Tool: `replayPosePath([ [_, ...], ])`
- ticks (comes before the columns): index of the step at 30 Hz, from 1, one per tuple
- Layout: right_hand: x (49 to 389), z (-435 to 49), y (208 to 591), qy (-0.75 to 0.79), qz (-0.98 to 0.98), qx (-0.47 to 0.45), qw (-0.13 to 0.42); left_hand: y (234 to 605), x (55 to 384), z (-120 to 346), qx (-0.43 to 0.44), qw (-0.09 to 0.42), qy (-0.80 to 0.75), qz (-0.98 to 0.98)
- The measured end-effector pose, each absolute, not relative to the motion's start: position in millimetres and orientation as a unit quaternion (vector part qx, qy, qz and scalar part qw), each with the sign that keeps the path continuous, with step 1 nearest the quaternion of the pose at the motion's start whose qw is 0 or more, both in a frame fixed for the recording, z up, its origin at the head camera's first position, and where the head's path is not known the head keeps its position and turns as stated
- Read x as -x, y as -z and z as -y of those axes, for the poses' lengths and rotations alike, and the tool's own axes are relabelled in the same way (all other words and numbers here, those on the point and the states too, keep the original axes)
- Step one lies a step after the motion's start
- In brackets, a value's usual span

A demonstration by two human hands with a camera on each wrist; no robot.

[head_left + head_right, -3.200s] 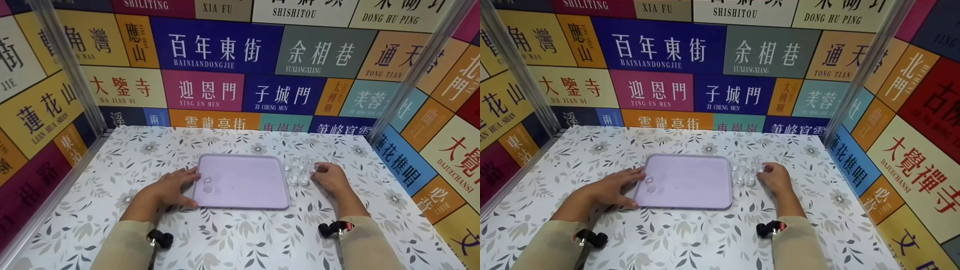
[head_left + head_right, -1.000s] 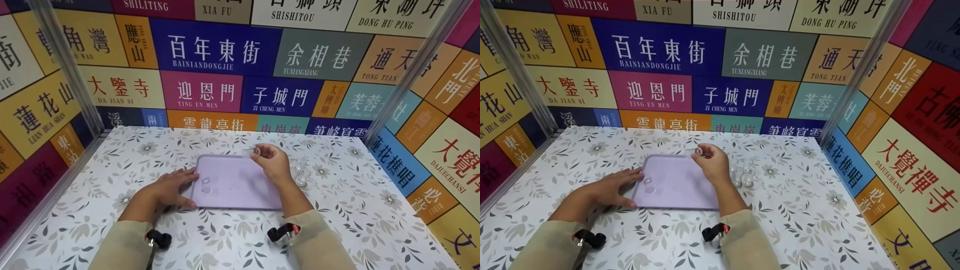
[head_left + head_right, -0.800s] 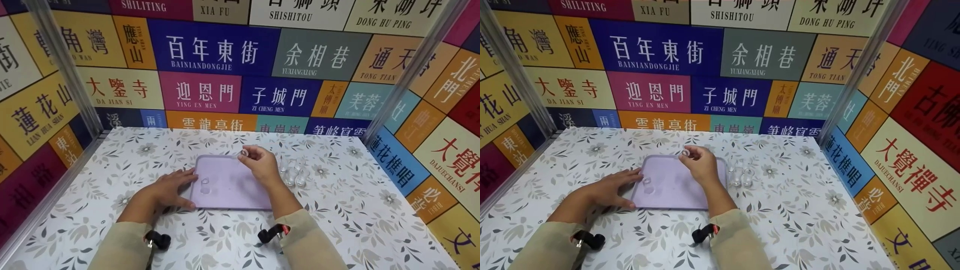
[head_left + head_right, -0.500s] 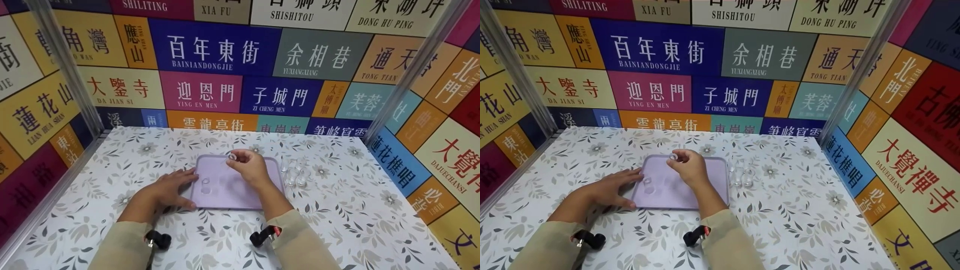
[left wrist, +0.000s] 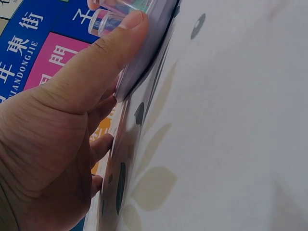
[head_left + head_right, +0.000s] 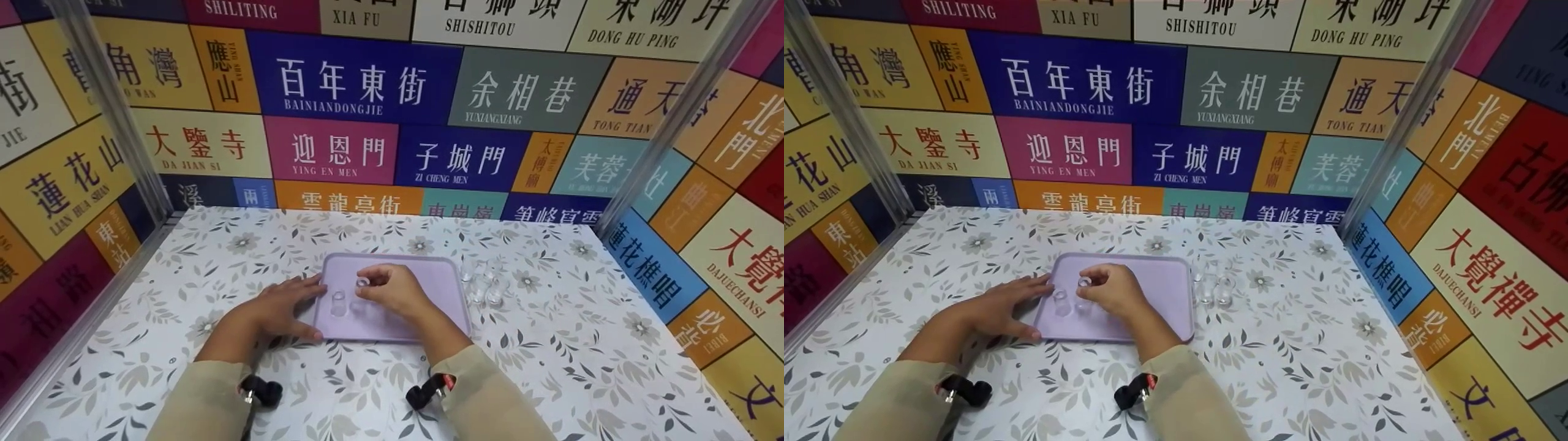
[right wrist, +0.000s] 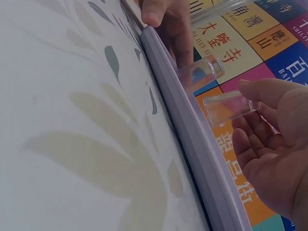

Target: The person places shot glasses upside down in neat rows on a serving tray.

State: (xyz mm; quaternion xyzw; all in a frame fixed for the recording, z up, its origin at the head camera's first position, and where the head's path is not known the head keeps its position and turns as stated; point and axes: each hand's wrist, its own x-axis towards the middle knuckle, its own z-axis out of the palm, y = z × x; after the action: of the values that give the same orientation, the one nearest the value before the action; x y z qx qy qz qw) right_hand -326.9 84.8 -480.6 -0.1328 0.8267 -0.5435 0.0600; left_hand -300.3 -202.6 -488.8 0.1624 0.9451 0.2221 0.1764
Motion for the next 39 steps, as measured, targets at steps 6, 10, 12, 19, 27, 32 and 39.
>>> replayPosePath([
  [6, 325.0, -84.7, 484.2, 0.54, -0.826, 0.141, 0.078, 488.0, 299.6, 202.2, -0.153, 0.179, -0.227, -0.945],
  [10, 323.5, -84.6, 485.8, 0.533, -0.827, 0.155, 0.089, 488.3, 299.3, 201.9, -0.143, 0.182, -0.228, -0.946],
  [12, 323.3, -84.7, 486.8, 0.53, -0.828, 0.16, 0.091, 488.3, 299.4, 201.9, -0.143, 0.182, -0.229, -0.946],
  [19, 323.0, -85.5, 487.7, 0.533, -0.823, 0.177, 0.087, 486.8, 299.6, 203.1, -0.176, 0.168, -0.227, -0.943],
  [27, 321.6, -99.3, 479.5, 0.542, -0.816, 0.183, 0.081, 487.3, 299.1, 203.6, -0.17, 0.174, -0.228, -0.943],
  [32, 323.7, -112.0, 473.1, 0.553, -0.813, 0.172, 0.069, 489.4, 299.3, 202.2, -0.157, 0.176, -0.241, -0.941],
  [39, 330.0, -130.4, 465.5, 0.592, -0.792, 0.147, 0.042, 489.3, 298.3, 201.7, -0.152, 0.177, -0.247, -0.941],
])
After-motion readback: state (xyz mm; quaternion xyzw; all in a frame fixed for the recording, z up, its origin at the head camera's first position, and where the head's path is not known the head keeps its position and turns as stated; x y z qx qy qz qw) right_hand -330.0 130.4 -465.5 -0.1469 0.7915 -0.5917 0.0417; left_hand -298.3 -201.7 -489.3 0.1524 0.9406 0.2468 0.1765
